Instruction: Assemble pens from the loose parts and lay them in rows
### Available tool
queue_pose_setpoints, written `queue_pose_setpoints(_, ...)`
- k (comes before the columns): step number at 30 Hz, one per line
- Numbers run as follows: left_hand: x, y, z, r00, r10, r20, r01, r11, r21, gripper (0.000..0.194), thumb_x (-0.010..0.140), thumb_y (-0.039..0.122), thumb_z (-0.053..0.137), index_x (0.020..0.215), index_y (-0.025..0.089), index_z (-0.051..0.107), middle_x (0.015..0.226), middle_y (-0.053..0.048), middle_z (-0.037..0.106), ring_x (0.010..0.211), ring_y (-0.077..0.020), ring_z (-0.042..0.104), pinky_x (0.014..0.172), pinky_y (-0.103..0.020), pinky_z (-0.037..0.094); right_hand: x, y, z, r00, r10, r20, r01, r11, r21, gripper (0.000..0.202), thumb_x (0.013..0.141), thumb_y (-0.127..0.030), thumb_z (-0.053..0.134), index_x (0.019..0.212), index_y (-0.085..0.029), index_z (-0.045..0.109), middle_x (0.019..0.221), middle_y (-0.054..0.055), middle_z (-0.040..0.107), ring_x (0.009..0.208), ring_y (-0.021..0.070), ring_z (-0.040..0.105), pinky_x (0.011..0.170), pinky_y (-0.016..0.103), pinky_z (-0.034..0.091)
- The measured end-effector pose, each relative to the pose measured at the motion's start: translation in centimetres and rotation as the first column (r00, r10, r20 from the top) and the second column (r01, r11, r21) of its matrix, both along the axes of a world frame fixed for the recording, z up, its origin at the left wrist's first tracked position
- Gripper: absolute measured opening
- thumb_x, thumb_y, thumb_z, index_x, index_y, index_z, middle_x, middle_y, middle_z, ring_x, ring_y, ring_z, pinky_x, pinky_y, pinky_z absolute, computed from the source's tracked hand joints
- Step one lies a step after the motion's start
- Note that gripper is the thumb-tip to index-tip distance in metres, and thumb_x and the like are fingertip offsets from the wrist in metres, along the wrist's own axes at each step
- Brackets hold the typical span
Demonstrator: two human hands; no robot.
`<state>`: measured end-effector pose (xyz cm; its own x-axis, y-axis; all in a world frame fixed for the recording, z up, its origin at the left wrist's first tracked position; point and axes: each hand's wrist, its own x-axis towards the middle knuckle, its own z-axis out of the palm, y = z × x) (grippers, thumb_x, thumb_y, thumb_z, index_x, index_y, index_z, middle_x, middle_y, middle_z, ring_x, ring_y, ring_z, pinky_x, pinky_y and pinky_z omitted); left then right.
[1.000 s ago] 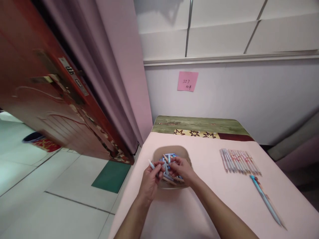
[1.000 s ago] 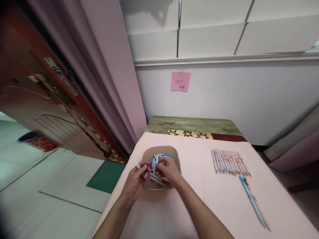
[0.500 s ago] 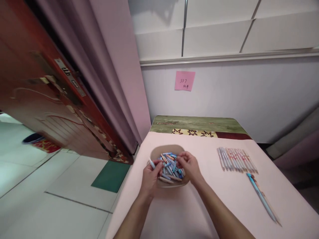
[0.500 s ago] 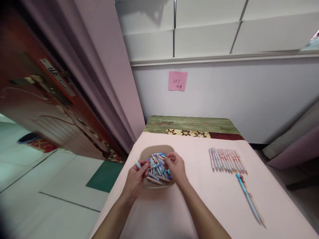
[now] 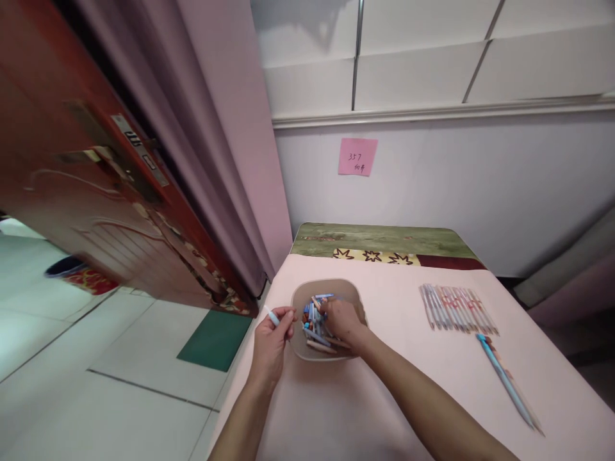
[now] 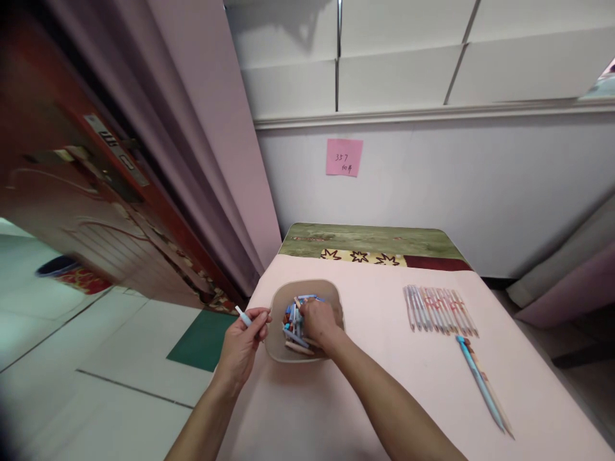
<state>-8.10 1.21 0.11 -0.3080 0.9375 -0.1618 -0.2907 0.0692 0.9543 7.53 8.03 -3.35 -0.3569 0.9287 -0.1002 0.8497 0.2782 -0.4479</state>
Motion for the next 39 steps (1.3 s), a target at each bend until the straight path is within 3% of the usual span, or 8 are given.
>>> queue_pose_setpoints(4, -0.5, -0.1, 0.0, 0.999, -0.047, -0.021, 0.047, 0.999, -0.004, 0.031, 0.065, 0.035, 0.075, 0.083, 0.012, 0.067, 0.066, -0.002, 0.061, 0.05, -0.0062, 0.043, 0.049, -0.021, 0.03, 0.2, 0.5, 0.6, 0.995, 0.07, 0.064, -0.071, 0.997, 0.017, 0.021, 0.081, -0.016, 0.052, 0.088, -0.019, 0.072, 0.099, 0.011, 0.07, 0.087, 0.0221, 0.066, 0.073, 0.026, 0.044)
queue_pose_setpoints(10, -0.3, 0.4, -0.6, 0.998, -0.057, -0.037, 0.057, 0.998, -0.012, 0.031, 0.066, 0.035, 0.074, 0.084, 0.012, 0.065, 0.065, -0.001, 0.061, 0.049, -0.0059, 0.042, 0.048, -0.02, 0.029, 2.2, 0.6, 1.9, 0.994, 0.039, 0.099, -0.044, 0.998, 0.044, 0.029, 0.089, -0.022, 0.043, 0.094, -0.02, 0.071, 0.104, 0.01, 0.069, 0.092, 0.0198, 0.064, 0.076, 0.024, 0.043)
queue_pose_setpoints(15, 0.1, 0.5, -0.5, 0.995, -0.089, -0.049, 0.089, 0.996, -0.009, 0.028, 0.067, 0.036, 0.073, 0.082, 0.012, 0.066, 0.065, -0.001, 0.062, 0.049, -0.006, 0.042, 0.049, -0.02, 0.029, 0.0, -0.2, 1.3, 0.991, 0.029, 0.134, -0.028, 1.0, -0.009, 0.021, 0.082, -0.023, 0.053, 0.091, -0.019, 0.072, 0.091, 0.01, 0.073, 0.084, 0.0213, 0.067, 0.07, 0.024, 0.045)
queue_pose_setpoints(21, -0.7, 0.3, -0.8, 0.994, -0.066, -0.085, 0.065, 0.998, -0.005, 0.028, 0.068, 0.037, 0.073, 0.082, 0.013, 0.067, 0.065, -0.001, 0.062, 0.049, -0.0062, 0.042, 0.049, -0.02, 0.029, -3.3, -0.8, 1.0, 0.988, -0.019, 0.155, 0.021, 1.0, -0.015, 0.03, 0.082, -0.022, 0.052, 0.106, -0.014, 0.068, 0.1, 0.016, 0.071, 0.089, 0.0238, 0.067, 0.073, 0.028, 0.047)
queue_pose_setpoints(26, -1.1, 0.4, -1.2, 0.994, -0.06, -0.097, 0.058, 0.998, -0.019, 0.031, 0.065, 0.039, 0.074, 0.082, 0.013, 0.067, 0.066, -0.002, 0.062, 0.049, -0.0073, 0.042, 0.048, -0.021, 0.03, -1.2, -0.4, 1.3, 0.989, -0.021, 0.143, 0.032, 0.997, -0.074, 0.017, 0.074, -0.029, 0.064, 0.085, -0.021, 0.074, 0.082, 0.009, 0.074, 0.077, 0.021, 0.068, 0.066, 0.024, 0.047)
queue_pose_setpoints(31, -0.5, 0.7, -1.0, 0.993, -0.067, -0.097, 0.066, 0.998, -0.022, 0.03, 0.065, 0.038, 0.074, 0.08, 0.013, 0.067, 0.066, -0.002, 0.062, 0.048, -0.0072, 0.043, 0.048, -0.021, 0.03, 1.6, 0.4, 1.3, 0.977, -0.134, 0.166, 0.146, 0.987, -0.061, 0.023, 0.08, -0.028, 0.055, 0.089, -0.019, 0.074, 0.087, 0.013, 0.073, 0.084, 0.0235, 0.068, 0.068, 0.027, 0.047)
queue_pose_setpoints(36, 0.3, 0.7, -0.4, 0.993, -0.077, -0.088, 0.076, 0.997, -0.024, 0.03, 0.064, 0.038, 0.075, 0.079, 0.013, 0.066, 0.063, -0.002, 0.062, 0.047, -0.007, 0.042, 0.047, -0.02, 0.031, 0.4, -0.7, 0.8, 0.973, -0.156, 0.169, 0.173, 0.981, -0.088, 0.036, 0.067, -0.042, 0.068, 0.091, -0.015, 0.074, 0.091, 0.016, 0.073, 0.085, 0.0287, 0.068, 0.069, 0.032, 0.05)
queue_pose_setpoints(39, 0.4, 0.6, -0.2, 0.991, -0.085, -0.107, 0.083, 0.996, -0.024, 0.03, 0.064, 0.038, 0.075, 0.079, 0.013, 0.066, 0.064, -0.003, 0.064, 0.047, -0.007, 0.042, 0.046, -0.02, 0.03, -0.7, -1.4, 0.5, 0.976, -0.16, 0.146, 0.174, 0.98, -0.093, 0.034, 0.062, -0.032, 0.072, 0.092, -0.016, 0.073, 0.093, 0.016, 0.072, 0.088, 0.0293, 0.067, 0.073, 0.032, 0.049)
